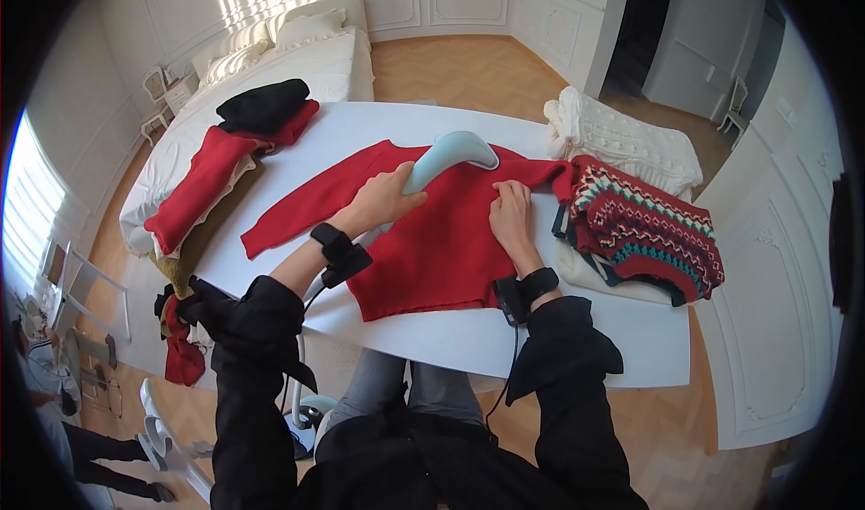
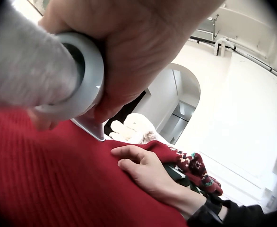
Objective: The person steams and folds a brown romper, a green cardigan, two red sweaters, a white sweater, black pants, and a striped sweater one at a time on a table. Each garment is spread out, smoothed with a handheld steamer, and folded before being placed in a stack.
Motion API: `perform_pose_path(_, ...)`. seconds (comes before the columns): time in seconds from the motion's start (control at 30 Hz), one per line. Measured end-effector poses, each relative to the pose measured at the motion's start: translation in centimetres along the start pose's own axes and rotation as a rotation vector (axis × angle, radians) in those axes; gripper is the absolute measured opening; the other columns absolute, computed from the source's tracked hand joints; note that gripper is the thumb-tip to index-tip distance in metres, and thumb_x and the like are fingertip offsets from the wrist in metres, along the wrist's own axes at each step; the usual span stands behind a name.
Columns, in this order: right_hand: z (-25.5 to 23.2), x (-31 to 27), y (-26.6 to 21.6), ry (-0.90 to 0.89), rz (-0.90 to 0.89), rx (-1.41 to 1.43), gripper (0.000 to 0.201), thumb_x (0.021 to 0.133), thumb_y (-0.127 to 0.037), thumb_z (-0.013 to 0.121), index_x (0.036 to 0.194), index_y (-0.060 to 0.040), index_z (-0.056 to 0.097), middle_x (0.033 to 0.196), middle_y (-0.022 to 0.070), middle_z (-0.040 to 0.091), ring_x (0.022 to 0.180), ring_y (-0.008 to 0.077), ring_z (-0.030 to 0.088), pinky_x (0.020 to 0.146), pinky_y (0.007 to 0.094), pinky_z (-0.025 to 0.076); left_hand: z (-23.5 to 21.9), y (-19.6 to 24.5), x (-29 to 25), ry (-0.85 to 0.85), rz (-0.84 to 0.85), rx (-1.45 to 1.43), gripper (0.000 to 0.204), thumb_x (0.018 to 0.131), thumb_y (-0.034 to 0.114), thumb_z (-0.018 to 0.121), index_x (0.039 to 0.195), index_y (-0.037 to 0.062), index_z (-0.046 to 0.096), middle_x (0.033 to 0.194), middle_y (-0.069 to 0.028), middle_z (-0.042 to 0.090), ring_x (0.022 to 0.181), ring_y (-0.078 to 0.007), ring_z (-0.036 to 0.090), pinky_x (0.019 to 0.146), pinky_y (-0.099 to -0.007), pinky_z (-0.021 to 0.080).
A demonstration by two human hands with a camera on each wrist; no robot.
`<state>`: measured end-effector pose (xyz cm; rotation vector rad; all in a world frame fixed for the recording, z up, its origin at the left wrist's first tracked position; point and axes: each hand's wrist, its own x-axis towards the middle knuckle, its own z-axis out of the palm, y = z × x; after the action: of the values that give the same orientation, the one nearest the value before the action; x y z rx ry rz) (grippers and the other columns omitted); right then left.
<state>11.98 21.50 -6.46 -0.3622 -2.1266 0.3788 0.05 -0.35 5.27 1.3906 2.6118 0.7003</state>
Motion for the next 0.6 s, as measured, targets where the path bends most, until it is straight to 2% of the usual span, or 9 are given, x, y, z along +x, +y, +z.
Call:
perform_pose_path(0.2,0.0,-0.1,0.1,0.002,0.010,-0.003,0.023,0.073,0.002,0.059,0.095,-0.0014,0.063,0.102,0.0122,0.057,0.103,0.0315,0.051,0.087,0.0423,0.044,-3.8,-0.7,-5.7,-0.134,0.004,-0.006,0.064,0.083,0.037,0.061,0.134,0.0050,0.040,0.091,-0.0215,0.066,0.080,-0.0345,0.067,0.074,-0.0441,0.052)
perform_pose_path(0.3,-0.1,0.0,0.1,-0.003,0.017,0.007,0.021,0.074,0.002,0.058,0.094,-0.0027,0.063,0.102,0.0110,0.057,0.103,0.0307,0.052,0.087,0.0420,0.044,-6.0,-0.1,-9.0,-0.227,-0.072,-0.022,0.064,0.083,0.034,0.061,0.137,0.0073,0.039,0.090,-0.0209,0.066,0.079,-0.0341,0.066,0.075,-0.0432,0.052)
perform_pose_path(0.37,-0.3,0.0,-0.1,-0.019,0.031,0.001,0.021,0.074,0.001,0.058,0.093,-0.0034,0.064,0.102,0.0103,0.058,0.103,0.0304,0.052,0.088,0.0418,0.044,-7.2,0.3,-11.0,-0.298,-0.187,-0.049,0.065,0.082,0.031,0.062,0.138,0.0092,0.037,0.090,-0.0210,0.065,0.078,-0.0342,0.066,0.075,-0.0418,0.051)
perform_pose_path(0.5,-0.6,0.0,-0.2,-0.050,0.043,-0.005,0.019,0.075,0.000,0.058,0.092,-0.0050,0.064,0.101,0.0086,0.058,0.103,0.0290,0.052,0.087,0.0417,0.044,-8.0,-1.5,-13.9,-0.218,-0.088,-0.002,0.066,0.081,0.025,0.064,0.140,0.0142,0.037,0.096,-0.0218,0.064,0.081,-0.0351,0.065,0.077,-0.0415,0.050)
perform_pose_path(0.6,-0.7,0.0,-0.2,-0.062,0.037,-0.012,0.018,0.075,-0.001,0.058,0.091,-0.0055,0.064,0.101,0.0082,0.058,0.103,0.0282,0.052,0.087,0.0415,0.044,-9.2,-2.1,-15.5,-0.265,-0.105,-0.020,0.066,0.081,0.025,0.064,0.140,0.0152,0.038,0.098,-0.0221,0.064,0.082,-0.0355,0.065,0.077,-0.0412,0.050)
